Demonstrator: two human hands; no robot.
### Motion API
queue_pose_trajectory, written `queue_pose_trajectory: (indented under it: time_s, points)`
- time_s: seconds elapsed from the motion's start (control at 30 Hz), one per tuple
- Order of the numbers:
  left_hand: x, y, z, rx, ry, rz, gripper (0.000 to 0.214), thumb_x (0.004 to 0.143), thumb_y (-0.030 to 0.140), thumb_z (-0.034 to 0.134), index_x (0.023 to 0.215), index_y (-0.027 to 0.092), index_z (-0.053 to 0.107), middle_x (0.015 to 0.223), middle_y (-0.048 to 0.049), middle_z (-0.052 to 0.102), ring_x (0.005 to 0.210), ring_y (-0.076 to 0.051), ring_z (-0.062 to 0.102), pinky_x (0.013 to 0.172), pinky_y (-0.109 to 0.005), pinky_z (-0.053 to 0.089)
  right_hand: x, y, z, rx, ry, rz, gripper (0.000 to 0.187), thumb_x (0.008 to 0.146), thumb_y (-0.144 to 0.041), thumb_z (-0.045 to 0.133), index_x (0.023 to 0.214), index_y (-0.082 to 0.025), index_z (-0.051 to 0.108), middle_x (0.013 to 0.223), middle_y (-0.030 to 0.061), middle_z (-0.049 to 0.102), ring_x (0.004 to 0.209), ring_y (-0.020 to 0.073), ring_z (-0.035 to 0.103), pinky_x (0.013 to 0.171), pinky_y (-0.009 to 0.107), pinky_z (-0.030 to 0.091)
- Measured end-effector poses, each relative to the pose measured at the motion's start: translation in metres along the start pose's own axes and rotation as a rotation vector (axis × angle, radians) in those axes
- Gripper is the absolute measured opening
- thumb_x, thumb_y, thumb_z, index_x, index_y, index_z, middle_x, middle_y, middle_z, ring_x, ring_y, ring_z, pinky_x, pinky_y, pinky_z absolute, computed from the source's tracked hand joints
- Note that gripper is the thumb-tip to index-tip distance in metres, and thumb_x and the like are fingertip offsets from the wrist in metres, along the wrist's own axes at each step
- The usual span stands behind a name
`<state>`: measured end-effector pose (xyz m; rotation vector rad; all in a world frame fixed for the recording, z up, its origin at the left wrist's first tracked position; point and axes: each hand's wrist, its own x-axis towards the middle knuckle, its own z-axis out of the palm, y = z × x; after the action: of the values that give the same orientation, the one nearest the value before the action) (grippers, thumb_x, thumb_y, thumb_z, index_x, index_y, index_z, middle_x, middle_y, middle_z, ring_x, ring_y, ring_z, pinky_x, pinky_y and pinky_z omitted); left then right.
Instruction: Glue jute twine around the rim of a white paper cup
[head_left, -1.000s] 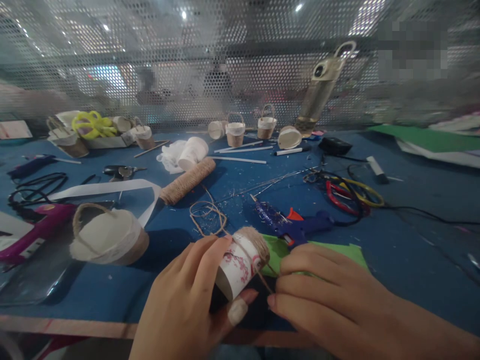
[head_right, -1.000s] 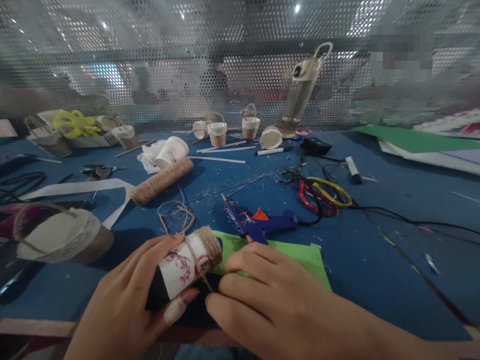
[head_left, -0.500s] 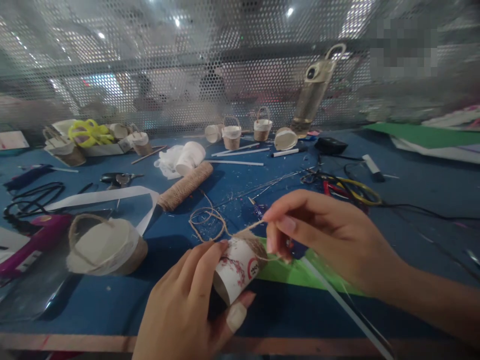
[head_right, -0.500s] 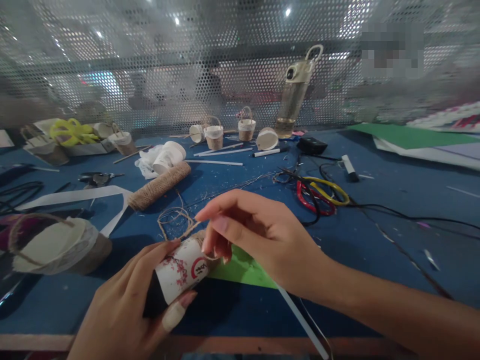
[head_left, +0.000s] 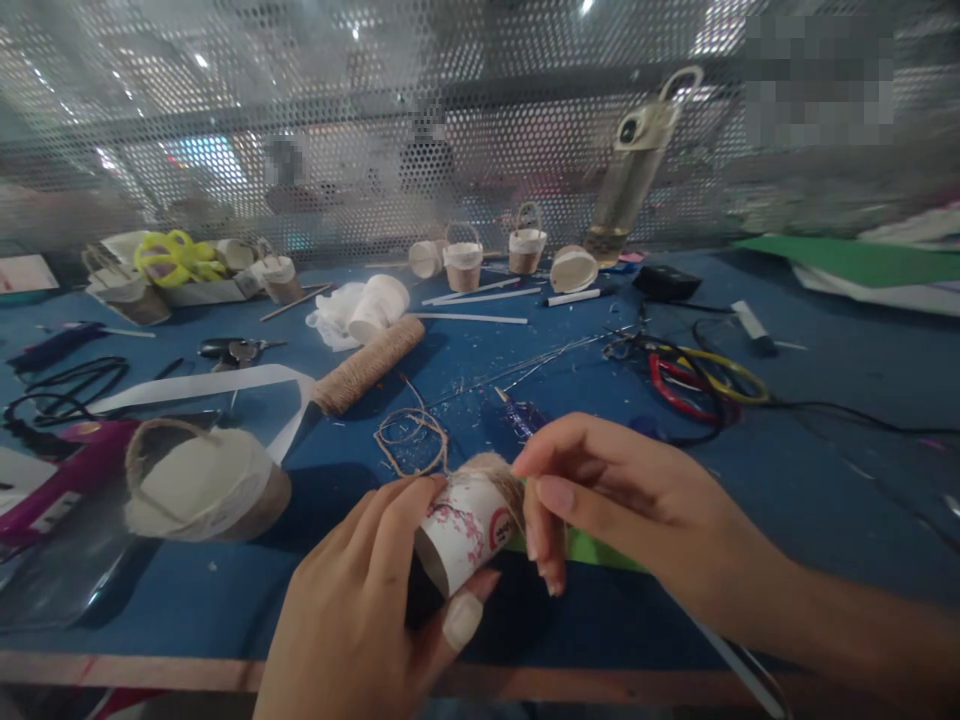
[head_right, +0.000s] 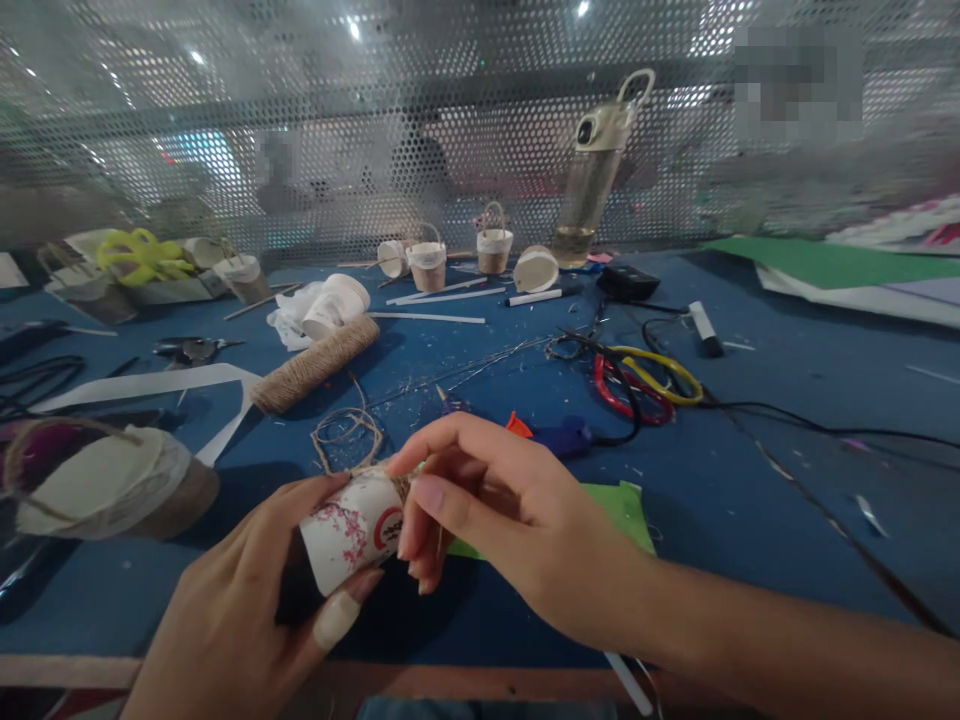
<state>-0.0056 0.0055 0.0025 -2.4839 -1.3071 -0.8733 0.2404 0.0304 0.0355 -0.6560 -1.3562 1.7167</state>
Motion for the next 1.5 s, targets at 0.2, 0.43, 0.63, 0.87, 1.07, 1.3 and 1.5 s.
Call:
queue_pose_trajectory:
  time_s: [0.2, 0.43, 0.63, 0.87, 1.07, 1.3, 1.5]
  points:
    - [-0.002, 0.0, -0.001, -0.034, -0.006, -0.008, 0.048, 0.11, 0.057, 0.054, 0.141, 0.021, 0.051, 0.118, -0.0105, 0.08, 0.101, -0.023, 0.082, 0.084, -0.032, 0.069, -0.004, 0.0, 0.001, -0.234, -0.021, -0.048, 0.015, 0.112, -0.037, 0.066, 0.113, -0.022, 0.067, 0.087, -0.0004, 0.075, 0.075, 0.0117, 0.074, 0.073, 0.025, 0.063]
    - [-0.003, 0.002, -0.001, -0.05, 0.039, 0.064, 0.025, 0.11, 0.035, 0.06, 0.133, 0.027, 0.055, 0.144, -0.0144, 0.064, 0.112, -0.023, 0.078, 0.085, -0.034, 0.07, -0.005, -0.01, -0.001, -0.332, -0.028, -0.183, 0.011, 0.109, -0.025, 0.068, 0.103, -0.021, 0.076, 0.094, 0.0041, 0.077, 0.086, 0.0148, 0.077, 0.081, 0.027, 0.067]
    - [-0.005, 0.001, 0.003, 0.009, 0.016, 0.044, 0.034, 0.109, 0.038, 0.061, 0.14, 0.024, 0.054, 0.144, -0.016, 0.063, 0.115, -0.027, 0.077, 0.086, -0.039, 0.071, 0.007, -0.011, -0.012, -0.598, 0.085, -0.254, 0.039, 0.108, -0.02, 0.059, 0.144, -0.028, 0.07, 0.136, 0.0099, 0.079, 0.115, 0.0209, 0.08, 0.097, 0.037, 0.069]
    - [-0.003, 0.003, 0.002, -0.13, 0.069, -0.038, 0.039, 0.107, 0.041, 0.063, 0.139, 0.022, 0.05, 0.129, -0.0119, 0.071, 0.112, -0.023, 0.079, 0.088, -0.03, 0.069, 0.013, -0.022, -0.035, -1.326, 0.171, -0.403, 0.043, 0.108, -0.022, 0.053, 0.15, -0.02, 0.058, 0.105, 0.0058, 0.086, 0.078, 0.0186, 0.082, 0.063, 0.028, 0.063]
    - [0.001, 0.005, -0.002, -0.15, 0.024, -0.073, 0.031, 0.11, 0.042, 0.057, 0.136, 0.027, 0.051, 0.125, -0.0094, 0.068, 0.11, -0.021, 0.079, 0.083, -0.029, 0.069, -0.01, -0.018, -0.072, -1.896, -0.034, -0.474, 0.039, 0.102, -0.016, 0.047, 0.129, -0.008, 0.072, 0.124, 0.0214, 0.083, 0.105, 0.0373, 0.081, 0.084, 0.057, 0.069]
    - [-0.003, 0.001, 0.006, -0.105, 0.007, -0.088, 0.046, 0.105, 0.052, 0.066, 0.139, 0.026, 0.049, 0.131, -0.012, 0.067, 0.106, -0.026, 0.081, 0.073, -0.033, 0.071, -0.013, -0.016, -0.084, -1.71, -0.099, -0.257, 0.05, 0.088, -0.007, 0.054, 0.132, -0.02, 0.073, 0.13, 0.0122, 0.078, 0.105, 0.0271, 0.08, 0.088, 0.041, 0.066]
    - [-0.001, 0.003, 0.005, -0.088, 0.002, -0.122, 0.037, 0.106, 0.048, 0.063, 0.134, 0.026, 0.049, 0.127, -0.0104, 0.07, 0.106, -0.027, 0.082, 0.072, -0.034, 0.071, -0.009, -0.018, -0.075, -1.686, 0.021, -0.223, 0.038, 0.085, -0.004, 0.055, 0.115, -0.022, 0.07, 0.117, 0.0103, 0.075, 0.097, 0.0263, 0.077, 0.079, 0.038, 0.061]
